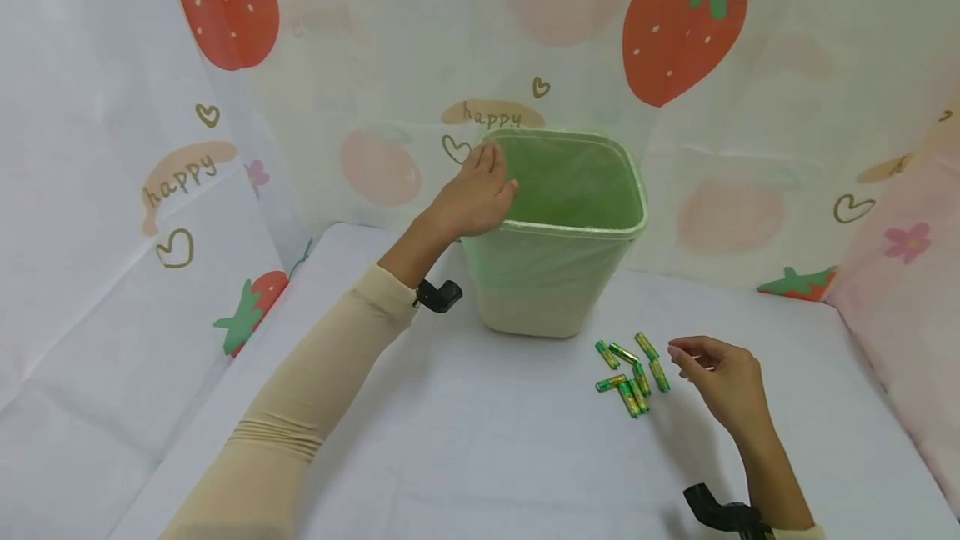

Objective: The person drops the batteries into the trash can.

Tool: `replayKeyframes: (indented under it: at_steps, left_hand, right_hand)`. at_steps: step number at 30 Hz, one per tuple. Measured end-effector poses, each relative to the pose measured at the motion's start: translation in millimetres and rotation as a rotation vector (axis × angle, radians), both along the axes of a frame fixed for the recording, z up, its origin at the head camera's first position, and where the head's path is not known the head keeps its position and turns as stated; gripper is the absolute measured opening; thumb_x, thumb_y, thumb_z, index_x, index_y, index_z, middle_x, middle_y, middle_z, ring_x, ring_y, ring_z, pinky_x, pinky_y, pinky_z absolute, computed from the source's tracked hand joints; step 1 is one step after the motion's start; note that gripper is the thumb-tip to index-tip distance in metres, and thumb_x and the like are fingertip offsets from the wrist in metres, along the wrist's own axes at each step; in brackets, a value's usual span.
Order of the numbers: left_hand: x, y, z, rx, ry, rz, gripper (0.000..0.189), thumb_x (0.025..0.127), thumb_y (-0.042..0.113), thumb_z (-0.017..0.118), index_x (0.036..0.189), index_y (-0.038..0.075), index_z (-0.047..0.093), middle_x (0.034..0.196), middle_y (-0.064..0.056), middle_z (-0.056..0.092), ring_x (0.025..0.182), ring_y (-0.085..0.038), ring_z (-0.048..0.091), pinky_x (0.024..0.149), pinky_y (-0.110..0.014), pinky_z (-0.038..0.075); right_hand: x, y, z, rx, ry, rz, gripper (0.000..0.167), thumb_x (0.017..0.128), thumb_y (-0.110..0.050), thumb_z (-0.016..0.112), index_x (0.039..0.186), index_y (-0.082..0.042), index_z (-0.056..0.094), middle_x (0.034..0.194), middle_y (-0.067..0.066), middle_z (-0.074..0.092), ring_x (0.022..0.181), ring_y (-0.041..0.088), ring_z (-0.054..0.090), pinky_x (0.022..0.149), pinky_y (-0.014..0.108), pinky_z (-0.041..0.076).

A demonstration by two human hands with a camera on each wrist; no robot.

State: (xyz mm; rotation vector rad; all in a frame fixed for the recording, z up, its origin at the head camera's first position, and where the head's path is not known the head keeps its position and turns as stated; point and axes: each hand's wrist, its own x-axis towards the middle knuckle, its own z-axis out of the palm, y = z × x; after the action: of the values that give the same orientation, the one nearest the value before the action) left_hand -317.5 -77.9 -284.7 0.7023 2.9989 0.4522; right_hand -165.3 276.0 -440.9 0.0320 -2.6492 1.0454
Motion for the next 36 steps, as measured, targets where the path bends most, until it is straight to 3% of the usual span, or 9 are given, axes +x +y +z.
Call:
replayKeyframes:
  at_steps: [5, 14, 28, 36]
  left_hand:
    - [-0.6, -0.6, 0.0, -0.012, 0.006, -0.006, 0.066, 0.113, 0.034, 0.018, 0.157, -0.008, -0.006, 0.167, -0.022, -0.013, 0.155, -0.031, -0.015, 0.125, -0.037, -0.004]
    - [-1.2, -1.8, -1.0, -0.02, 0.019, -0.004, 0.066, 0.113, 0.034, 0.018, 0.158, -0.008, -0.005, 0.167, -0.021, -0.013, 0.155, -0.031, -0.014, 0.125, -0.037, -0.003]
    - [-1.7, -4.5, -1.7, 0.011, 0.013, -0.001, 0.066, 0.113, 0.034, 0.019, 0.158, -0.007, -0.005, 0.167, -0.022, -0.012, 0.155, -0.031, -0.014, 0.125, -0.037, -0.002]
    - [-1.8, -2.8, -1.7, -0.003, 0.014, 0.004, 0.066, 0.113, 0.034, 0.02, 0.158, -0.007, -0.005, 0.167, -0.022, -0.011, 0.155, -0.031, -0.014, 0.125, -0.036, -0.003]
  right_hand:
    - [-2.6, 2, -15.6, -0.031, -0.067, -0.024, 0.029, 0.098, -0.025, 0.071, 0.114, -0.001, 0.075, 0.098, 0.015, 0.075, 0.073, 0.025, 0.07, 0.055, 0.024, 0.049]
    - [-8.6, 5, -38.5, -0.057, -0.105, -0.036, 0.026, 0.095, -0.016, 0.073, 0.115, 0.001, 0.074, 0.104, 0.018, 0.072, 0.074, 0.02, 0.068, 0.054, 0.023, 0.053]
    - [-10.5, 8, -54.0, -0.019, -0.235, -0.048, 0.038, 0.092, -0.022, 0.077, 0.119, 0.003, 0.069, 0.106, 0.02, 0.069, 0.087, 0.029, 0.07, 0.058, 0.029, 0.049]
    - [-10.6, 10, -59.7, -0.003, -0.236, -0.028, 0.036, 0.089, -0.015, 0.078, 0.116, 0.008, 0.068, 0.096, 0.016, 0.068, 0.085, 0.029, 0.069, 0.055, 0.026, 0.048]
